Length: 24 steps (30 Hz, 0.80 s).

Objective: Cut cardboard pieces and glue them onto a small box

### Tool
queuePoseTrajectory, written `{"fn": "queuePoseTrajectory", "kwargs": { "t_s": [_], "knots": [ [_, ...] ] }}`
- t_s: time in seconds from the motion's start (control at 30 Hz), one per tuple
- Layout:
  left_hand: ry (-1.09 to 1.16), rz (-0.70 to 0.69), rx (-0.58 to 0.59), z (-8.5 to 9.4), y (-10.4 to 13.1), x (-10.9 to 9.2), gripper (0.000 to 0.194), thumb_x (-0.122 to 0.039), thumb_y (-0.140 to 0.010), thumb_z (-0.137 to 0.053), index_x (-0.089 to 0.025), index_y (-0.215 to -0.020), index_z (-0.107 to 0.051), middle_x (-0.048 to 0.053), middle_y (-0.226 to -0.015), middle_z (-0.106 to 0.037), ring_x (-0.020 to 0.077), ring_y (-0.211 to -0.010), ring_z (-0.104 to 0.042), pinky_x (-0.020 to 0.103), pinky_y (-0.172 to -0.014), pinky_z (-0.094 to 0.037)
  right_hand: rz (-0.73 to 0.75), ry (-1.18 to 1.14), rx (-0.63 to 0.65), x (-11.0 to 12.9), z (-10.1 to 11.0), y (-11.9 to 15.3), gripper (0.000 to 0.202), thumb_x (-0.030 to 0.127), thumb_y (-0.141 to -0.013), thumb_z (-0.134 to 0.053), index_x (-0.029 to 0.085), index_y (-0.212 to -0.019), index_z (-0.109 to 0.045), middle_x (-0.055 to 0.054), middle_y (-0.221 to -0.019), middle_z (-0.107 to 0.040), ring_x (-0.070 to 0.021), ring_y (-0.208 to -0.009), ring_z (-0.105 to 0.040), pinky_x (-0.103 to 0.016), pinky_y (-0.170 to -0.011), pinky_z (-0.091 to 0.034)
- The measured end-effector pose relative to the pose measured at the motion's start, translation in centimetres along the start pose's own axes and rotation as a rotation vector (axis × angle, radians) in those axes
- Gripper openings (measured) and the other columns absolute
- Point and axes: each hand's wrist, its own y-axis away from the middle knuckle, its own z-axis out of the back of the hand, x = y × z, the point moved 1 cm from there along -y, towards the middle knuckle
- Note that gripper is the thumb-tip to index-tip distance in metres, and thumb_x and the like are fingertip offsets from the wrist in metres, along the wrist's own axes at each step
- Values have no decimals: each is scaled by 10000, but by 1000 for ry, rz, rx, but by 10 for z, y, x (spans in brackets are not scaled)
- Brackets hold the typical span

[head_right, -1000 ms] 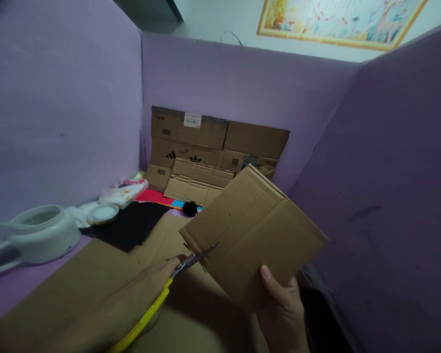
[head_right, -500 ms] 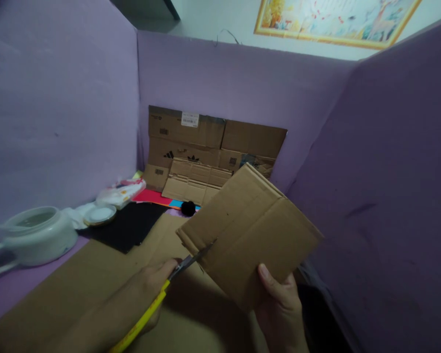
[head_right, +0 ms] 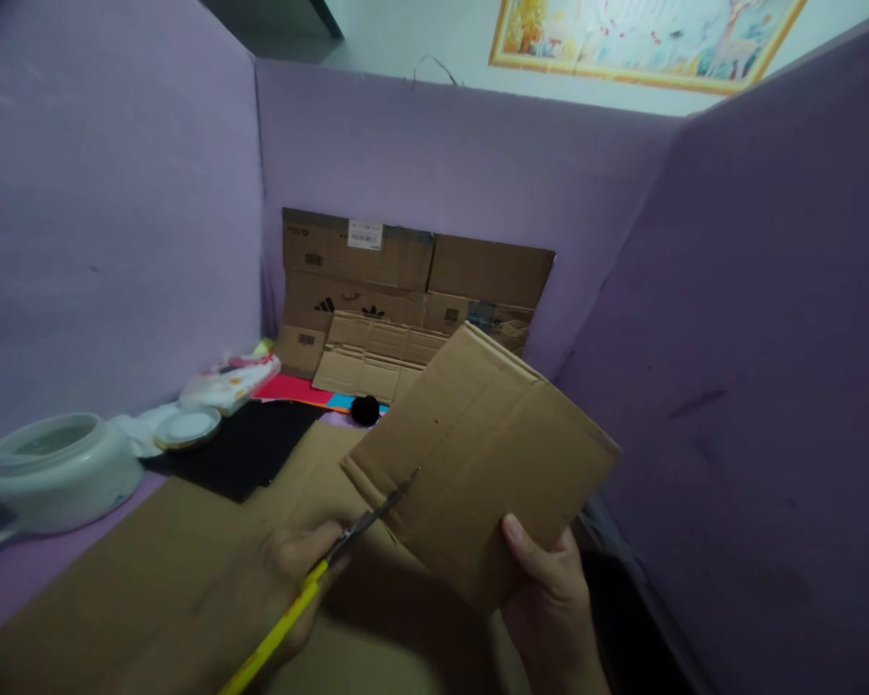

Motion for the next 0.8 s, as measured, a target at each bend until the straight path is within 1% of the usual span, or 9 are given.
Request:
{"fn": "queuePoseTrajectory", "kwargs": {
  "t_s": [0.03,0.1,0.2,0.3,0.4,0.47,0.53,0.67,0.8],
  "knots": [
    [-54,10,-7,-1,1,0,91,-243,-772,-458,-217,-817,-533,-8,-596,-480,156,-557,-462,271,-521,-270,10,16,-2,0,0,0,619,278,-496,-818,264,-1089,-643,-24,-799,-749,-228,-692,-686,-384,-715,-545],
    [-175,5,-26,-3,2,2,164,-308,-833,-414,-213,-781,-537,-4,-574,-494,148,-525,-473,264,-498,-259,34,56,6,-1,2,-1,633,303,-517,-806,262,-1123,-628,-30,-788,-749,-244,-694,-689,-428,-762,-531],
    [-260,-33,-57,-6,3,4,188,-325,-854,-402,-212,-778,-532,1,-568,-516,153,-518,-502,256,-480,-255,53,91,54,-1,6,-4,617,316,-542,-798,244,-1131,-629,-52,-826,-748,-260,-724,-697,-437,-785,-524],
    [-238,-44,-19,-6,4,2,163,-296,-853,-401,-208,-792,-524,10,-589,-548,162,-531,-528,254,-479,-270,33,78,86,-1,8,-4,614,306,-554,-803,238,-1139,-628,-62,-870,-745,-259,-742,-700,-422,-776,-534],
    [-227,-40,6,-5,3,0,140,-269,-845,-400,-203,-789,-510,12,-588,-542,160,-528,-526,253,-484,-283,6,33,44,1,6,-3,658,278,-519,-820,248,-1146,-622,-48,-845,-746,-256,-725,-699,-427,-753,-546],
    [-225,-37,0,-5,3,-1,123,-253,-837,-405,-200,-782,-501,11,-596,-536,155,-528,-517,252,-489,-291,-6,22,35,2,3,-2,677,271,-496,-824,246,-1142,-623,-49,-828,-747,-267,-715,-699,-442,-741,-549],
    [-213,-39,-1,-5,3,1,103,-238,-828,-416,-198,-770,-491,7,-599,-531,148,-528,-506,247,-489,-296,-8,23,53,3,1,-1,669,276,-498,-820,238,-1137,-627,-61,-838,-748,-278,-717,-699,-454,-740,-549],
    [-167,-66,-14,-7,3,6,55,-196,-794,-455,-208,-741,-464,-24,-578,-519,125,-510,-476,226,-481,-293,-6,26,68,3,3,-3,671,267,-496,-821,216,-1136,-628,-77,-827,-749,-282,-699,-701,-457,-735,-552],
    [-181,-76,-49,-10,2,10,74,-194,-811,-430,-213,-743,-452,-21,-593,-547,136,-535,-515,226,-487,-298,2,40,121,3,8,-5,665,271,-532,-819,221,-1162,-613,-73,-850,-750,-276,-725,-706,-439,-747,-555]
  ]
}}
